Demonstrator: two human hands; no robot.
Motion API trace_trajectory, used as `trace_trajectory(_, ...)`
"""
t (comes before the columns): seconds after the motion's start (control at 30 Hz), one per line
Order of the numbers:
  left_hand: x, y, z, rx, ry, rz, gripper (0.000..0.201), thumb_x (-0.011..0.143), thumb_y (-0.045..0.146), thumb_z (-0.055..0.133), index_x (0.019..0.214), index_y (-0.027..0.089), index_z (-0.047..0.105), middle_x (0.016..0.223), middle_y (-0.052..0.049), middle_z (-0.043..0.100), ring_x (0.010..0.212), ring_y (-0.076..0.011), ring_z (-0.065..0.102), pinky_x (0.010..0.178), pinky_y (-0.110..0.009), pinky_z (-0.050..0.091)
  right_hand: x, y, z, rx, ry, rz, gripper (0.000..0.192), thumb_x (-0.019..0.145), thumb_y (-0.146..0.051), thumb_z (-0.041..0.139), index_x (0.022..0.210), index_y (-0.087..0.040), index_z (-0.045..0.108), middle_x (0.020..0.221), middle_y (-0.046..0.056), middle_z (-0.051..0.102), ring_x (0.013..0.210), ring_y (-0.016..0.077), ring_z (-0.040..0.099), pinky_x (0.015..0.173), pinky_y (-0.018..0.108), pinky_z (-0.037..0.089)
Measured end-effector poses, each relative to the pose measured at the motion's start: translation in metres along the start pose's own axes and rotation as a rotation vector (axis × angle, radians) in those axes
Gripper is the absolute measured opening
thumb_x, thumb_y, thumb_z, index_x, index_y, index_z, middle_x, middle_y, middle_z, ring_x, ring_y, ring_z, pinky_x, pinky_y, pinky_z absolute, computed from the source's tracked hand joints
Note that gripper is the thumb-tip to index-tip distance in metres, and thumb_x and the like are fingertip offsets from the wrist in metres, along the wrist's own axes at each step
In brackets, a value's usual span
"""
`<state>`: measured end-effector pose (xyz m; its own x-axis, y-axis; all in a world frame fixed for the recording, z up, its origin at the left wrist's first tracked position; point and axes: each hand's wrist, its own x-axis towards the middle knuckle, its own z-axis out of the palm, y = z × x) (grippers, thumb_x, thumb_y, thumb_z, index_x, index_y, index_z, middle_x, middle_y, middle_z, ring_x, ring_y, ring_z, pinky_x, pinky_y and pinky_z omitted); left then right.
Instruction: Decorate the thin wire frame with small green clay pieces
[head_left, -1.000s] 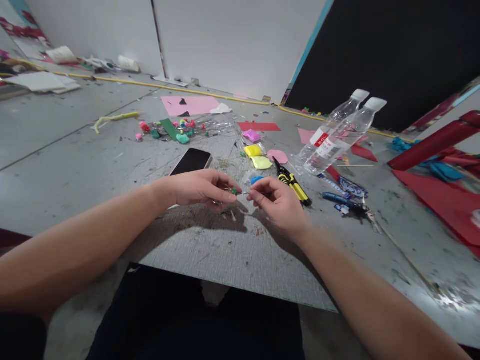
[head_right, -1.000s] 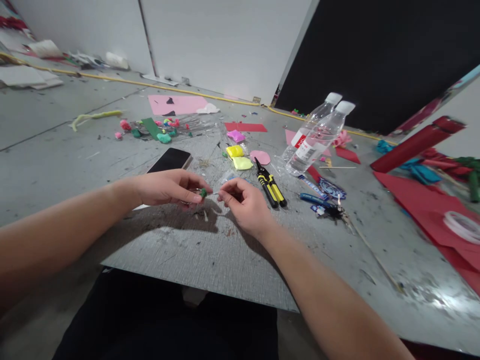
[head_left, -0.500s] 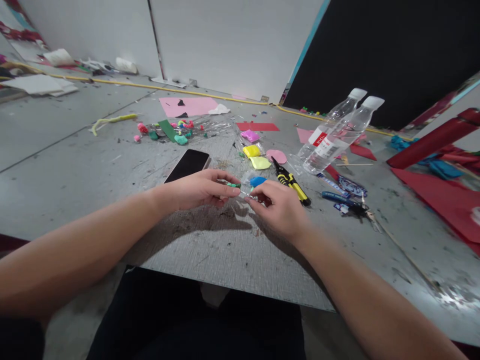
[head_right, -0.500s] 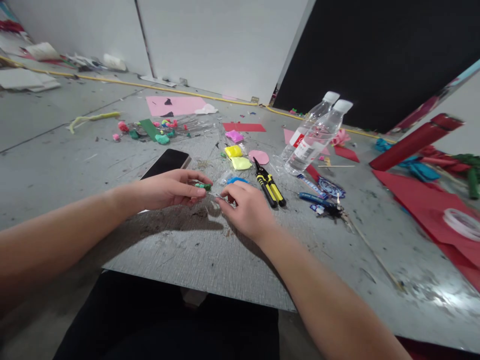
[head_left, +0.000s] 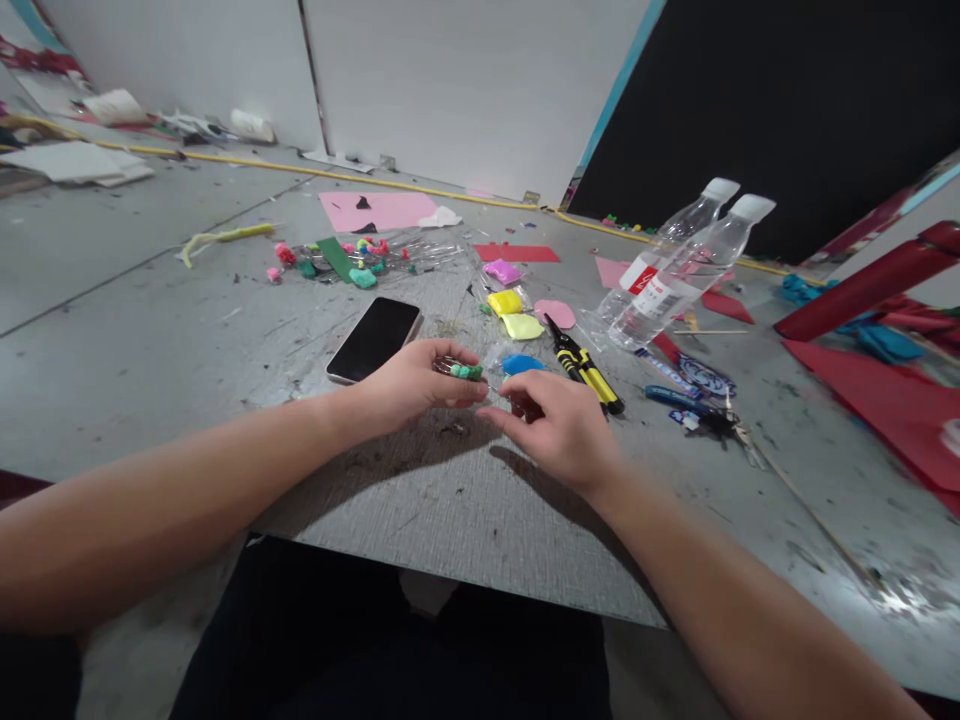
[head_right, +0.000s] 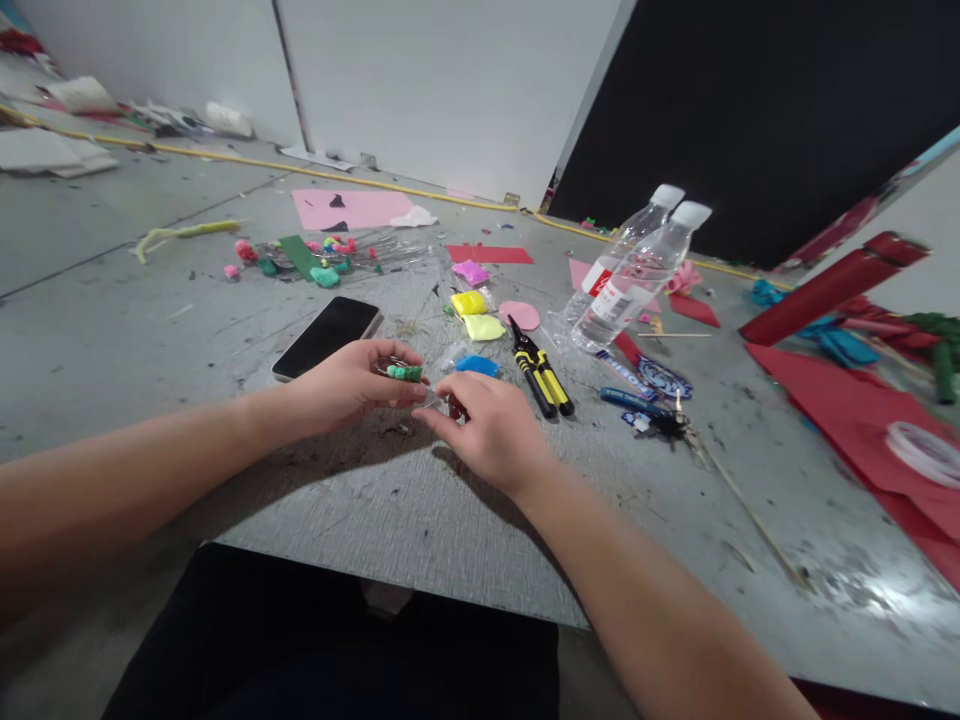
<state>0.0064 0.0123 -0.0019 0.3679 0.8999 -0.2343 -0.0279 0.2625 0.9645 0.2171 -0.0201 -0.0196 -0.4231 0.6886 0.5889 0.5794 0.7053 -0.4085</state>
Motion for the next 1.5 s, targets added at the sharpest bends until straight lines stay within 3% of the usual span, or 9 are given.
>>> trace_trajectory(0.13, -0.002, -0.003, 0.006, -0.103, 0.034, 0.038, 0.042, 0.073, 0.007, 0.085, 0.098, 0.019, 0.054, 0.077, 0.002, 0.072, 0.075, -0.0119, 0.073, 0.08, -0.028, 0.058, 0.001, -0.001, 0.002, -0.022, 0.029, 0.014, 0.022, 0.098, -0.042, 0.069, 0.086, -0.023, 0.065, 0.073, 0.002, 0.067, 0.062, 0.0162, 0.055, 0.061, 0.031, 0.042)
trace_trajectory(0.37, -0.003, -0.003, 0.012, -0.119, 0.078, 0.08, 0.042, 0.078, 0.006, 0.08, 0.093, 0.022, 0.045, 0.069, 0.005, 0.07, 0.07, -0.0112, 0.073, 0.074, -0.025, 0.057, 0.0, -0.007, 0.008, -0.062, 0.024, 0.013, 0.023, 0.097, -0.036, 0.064, 0.079, -0.022, 0.062, 0.071, 0.003, 0.064, 0.064, 0.0172, 0.055, 0.063, 0.032, 0.041)
trace_trajectory(0.7, -0.002, -0.004, 0.01, -0.163, 0.082, 0.042, 0.044, 0.077, 0.001, 0.077, 0.102, 0.021, 0.047, 0.072, 0.002, 0.072, 0.071, -0.0126, 0.072, 0.077, -0.028, 0.056, 0.002, -0.008, 0.009, 0.046, 0.002, 0.033, 0.021, 0.095, -0.026, 0.058, 0.076, -0.022, 0.066, 0.069, 0.003, 0.064, 0.064, 0.0166, 0.058, 0.062, 0.031, 0.044)
trace_trajectory(0.9, 0.001, -0.005, 0.009, -0.121, 0.114, -0.033, 0.043, 0.078, 0.002, 0.079, 0.103, 0.021, 0.05, 0.065, 0.006, 0.065, 0.062, -0.0117, 0.068, 0.073, -0.029, 0.055, 0.004, -0.006, 0.007, -0.013, -0.087, 0.004, 0.025, 0.098, -0.026, 0.052, 0.076, -0.022, 0.065, 0.07, 0.004, 0.065, 0.065, 0.0176, 0.057, 0.063, 0.033, 0.044)
trace_trajectory(1.0, 0.001, -0.003, 0.007, -0.154, 0.097, -0.036, 0.048, 0.077, 0.0, 0.08, 0.111, 0.02, 0.052, 0.067, 0.006, 0.066, 0.066, -0.0127, 0.07, 0.076, -0.029, 0.056, 0.003, -0.004, 0.007, -0.017, -0.053, 0.015, 0.019, 0.096, -0.026, 0.055, 0.08, -0.021, 0.065, 0.073, 0.005, 0.067, 0.066, 0.0179, 0.058, 0.065, 0.033, 0.046)
trace_trajectory(1.1, 0.001, 0.002, 0.005, -0.263, 0.039, -0.002, 0.055, 0.076, 0.001, 0.081, 0.12, 0.019, 0.054, 0.075, 0.002, 0.071, 0.078, -0.0151, 0.075, 0.085, -0.031, 0.058, 0.003, -0.001, 0.007, 0.035, 0.003, 0.105, 0.009, 0.092, -0.026, 0.061, 0.085, -0.021, 0.064, 0.077, 0.004, 0.069, 0.067, 0.0177, 0.06, 0.065, 0.033, 0.047)
trace_trajectory(1.23, 0.006, 0.01, 0.002, -0.367, 0.032, -0.082, 0.019, 0.094, 0.028, 0.071, 0.106, 0.016, 0.063, 0.088, -0.01, 0.078, 0.085, -0.0201, 0.077, 0.089, -0.034, 0.061, 0.003, 0.005, 0.006, 0.058, 0.047, 0.183, 0.01, 0.09, -0.03, 0.067, 0.087, -0.021, 0.065, 0.081, 0.006, 0.07, 0.07, 0.0194, 0.063, 0.066, 0.034, 0.05)
trace_trajectory(1.3, 0.008, 0.011, 0.002, -0.406, 0.061, -0.133, 0.021, 0.102, 0.034, 0.06, 0.098, 0.014, 0.066, 0.089, -0.014, 0.079, 0.085, -0.0208, 0.078, 0.089, -0.034, 0.062, 0.003, 0.006, 0.006, 0.025, 0.062, 0.161, 0.011, 0.091, -0.031, 0.067, 0.087, -0.021, 0.067, 0.082, 0.007, 0.071, 0.072, 0.0208, 0.064, 0.069, 0.036, 0.05)
trace_trajectory(1.5, 0.007, 0.012, 0.006, -0.372, 0.125, -0.107, 0.022, 0.1, 0.016, 0.054, 0.088, 0.009, 0.071, 0.085, -0.014, 0.077, 0.081, -0.0191, 0.077, 0.087, -0.031, 0.063, 0.001, 0.006, 0.006, -0.063, 0.067, 0.093, 0.016, 0.093, -0.032, 0.067, 0.085, -0.019, 0.073, 0.084, 0.009, 0.075, 0.078, 0.0238, 0.069, 0.071, 0.037, 0.051)
